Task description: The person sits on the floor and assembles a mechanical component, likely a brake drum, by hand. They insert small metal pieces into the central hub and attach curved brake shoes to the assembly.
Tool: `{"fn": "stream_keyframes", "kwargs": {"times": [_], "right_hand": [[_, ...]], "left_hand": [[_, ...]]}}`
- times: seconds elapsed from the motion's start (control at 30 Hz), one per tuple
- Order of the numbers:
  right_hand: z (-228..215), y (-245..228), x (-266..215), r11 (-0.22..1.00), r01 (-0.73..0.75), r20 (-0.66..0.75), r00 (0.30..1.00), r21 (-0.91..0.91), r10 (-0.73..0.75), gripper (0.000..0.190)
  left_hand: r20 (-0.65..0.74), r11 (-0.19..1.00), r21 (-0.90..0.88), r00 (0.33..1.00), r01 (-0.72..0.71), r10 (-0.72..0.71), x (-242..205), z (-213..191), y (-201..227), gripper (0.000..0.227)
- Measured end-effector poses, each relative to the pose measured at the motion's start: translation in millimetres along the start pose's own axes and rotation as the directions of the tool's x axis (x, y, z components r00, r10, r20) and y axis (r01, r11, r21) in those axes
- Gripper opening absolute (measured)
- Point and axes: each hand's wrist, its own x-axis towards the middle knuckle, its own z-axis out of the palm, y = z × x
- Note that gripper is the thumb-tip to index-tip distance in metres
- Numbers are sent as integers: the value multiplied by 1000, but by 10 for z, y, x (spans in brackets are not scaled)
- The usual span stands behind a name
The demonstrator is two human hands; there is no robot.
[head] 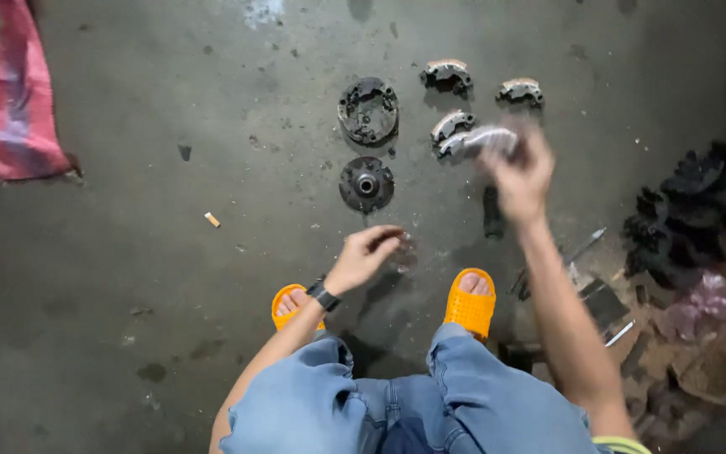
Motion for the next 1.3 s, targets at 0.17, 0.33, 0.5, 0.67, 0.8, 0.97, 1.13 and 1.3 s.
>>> {"fn": "stream_keyframes", "kwargs": {"times": [0.17,0.33,0.5,0.67,0.8,0.97,1.13,1.3], "right_hand": [[293,392,-1345,911,-412,103,906,-8,411,36],[475,593,-1711,750,-660,282,727,34,626,27],[721,405,-1448,914,-406,595,729,-23,339,24],[832,407,-933,959,89,368,930,-270,17,36],[897,781,-678,759,442,363,886,-478,-288,37],[945,719,-619,708,435,424,881,-557,-208,37],[961,769,-803,673,416,464,878,-612,-122,40],[1069,720,-967,533,362,426,905,-765,-4,47]], "left_hand": [[224,953,-196,957,231,-186,-167,154,-367,30],[218,961,243,958,129,-184,-380,-94,-580,22],[420,839,496,908,-226,-3,-216,-320,-334,10],[196,394,849,902,-352,384,260,-575,-248,37],[83,200,964,912,-176,403,572,-532,-437,42],[72,171,972,893,-163,445,638,-414,-553,33],[114,147,968,877,-204,467,625,-486,-498,27],[134,171,959,889,-228,438,622,-549,-571,27]]}}
